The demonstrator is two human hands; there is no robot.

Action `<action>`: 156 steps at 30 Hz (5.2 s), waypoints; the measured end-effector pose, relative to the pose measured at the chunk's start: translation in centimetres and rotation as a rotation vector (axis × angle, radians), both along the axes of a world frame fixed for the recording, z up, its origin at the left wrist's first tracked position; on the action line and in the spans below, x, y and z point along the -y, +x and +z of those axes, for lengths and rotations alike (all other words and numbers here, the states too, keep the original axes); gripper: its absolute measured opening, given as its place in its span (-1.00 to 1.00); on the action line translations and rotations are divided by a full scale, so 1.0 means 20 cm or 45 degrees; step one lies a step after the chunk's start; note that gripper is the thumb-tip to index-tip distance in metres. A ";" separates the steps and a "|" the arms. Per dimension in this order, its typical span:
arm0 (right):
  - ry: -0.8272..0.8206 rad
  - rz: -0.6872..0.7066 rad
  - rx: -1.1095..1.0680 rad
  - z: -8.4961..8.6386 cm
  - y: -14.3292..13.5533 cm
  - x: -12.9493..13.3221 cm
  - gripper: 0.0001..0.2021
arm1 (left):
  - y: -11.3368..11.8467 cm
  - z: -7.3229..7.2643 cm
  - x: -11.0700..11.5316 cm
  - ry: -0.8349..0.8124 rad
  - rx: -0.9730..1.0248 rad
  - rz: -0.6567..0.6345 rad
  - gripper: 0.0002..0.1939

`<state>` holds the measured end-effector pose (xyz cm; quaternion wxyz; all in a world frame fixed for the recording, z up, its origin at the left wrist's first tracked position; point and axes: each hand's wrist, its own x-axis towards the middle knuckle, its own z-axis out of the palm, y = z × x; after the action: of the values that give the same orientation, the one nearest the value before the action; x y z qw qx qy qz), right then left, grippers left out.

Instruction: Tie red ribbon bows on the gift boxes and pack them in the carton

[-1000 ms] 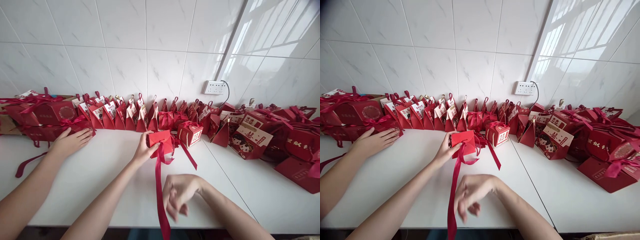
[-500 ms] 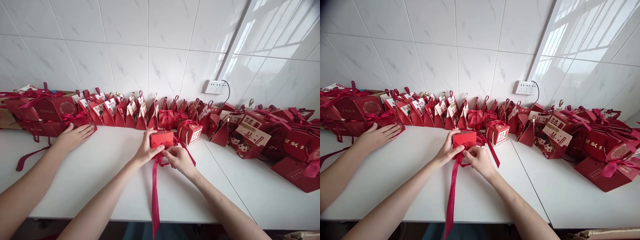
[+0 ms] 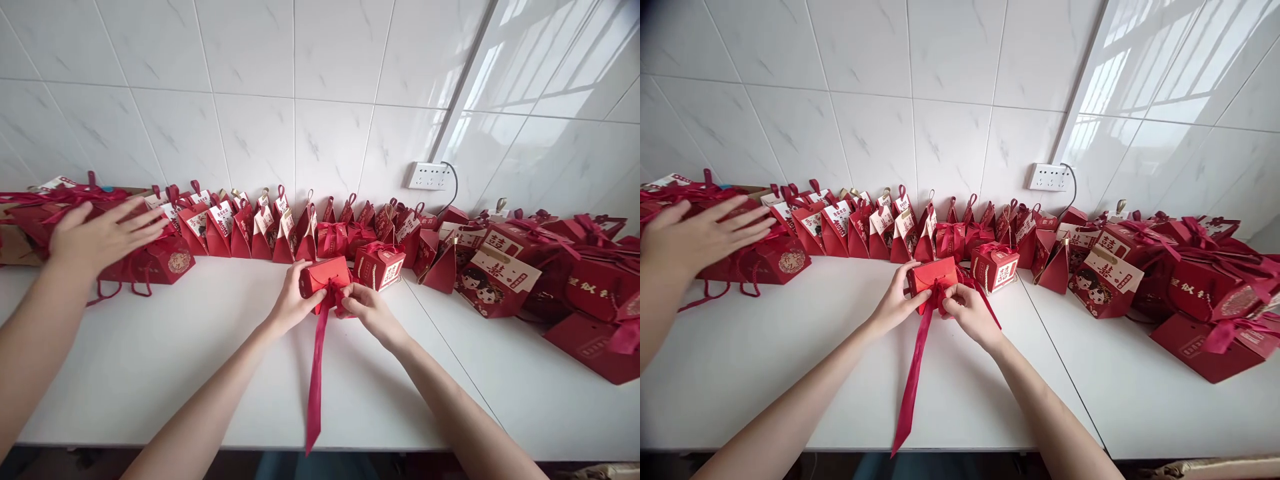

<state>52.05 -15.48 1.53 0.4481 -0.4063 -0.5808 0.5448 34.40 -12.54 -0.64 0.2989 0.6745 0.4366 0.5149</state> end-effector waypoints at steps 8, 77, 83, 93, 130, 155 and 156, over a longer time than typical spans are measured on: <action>-0.226 0.161 -0.219 0.07 0.13 -0.04 -0.73 | -0.06 0.09 0.00 -0.475 0.083 -0.419 -0.54; -0.193 0.469 -0.146 -0.08 0.24 -0.15 -0.63 | -0.24 0.11 -0.03 -0.879 0.079 -0.811 -0.59; -0.236 0.551 -0.088 -0.12 0.25 -0.17 -0.64 | -0.25 0.10 -0.04 -0.941 0.054 -0.831 -0.60; -0.258 0.604 0.047 -0.16 0.21 -0.19 -0.57 | -0.27 0.05 -0.08 -0.925 -0.015 -0.905 -0.59; -0.219 0.455 -0.207 -0.14 0.17 -0.15 -0.65 | -0.12 0.11 0.02 -0.070 -0.410 -0.507 -0.27; -0.224 0.430 -0.207 -0.14 0.15 -0.14 -0.61 | -0.09 0.11 0.05 -0.260 -0.166 -0.672 -0.17; -0.218 0.429 -0.204 -0.14 0.16 -0.14 -0.62 | -0.11 0.12 0.04 -0.300 -0.124 -0.694 -0.19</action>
<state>55.20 -12.72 -1.18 0.3593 -0.2954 -0.5547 0.6899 32.24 -13.42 1.71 0.4811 0.7514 0.3100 0.3284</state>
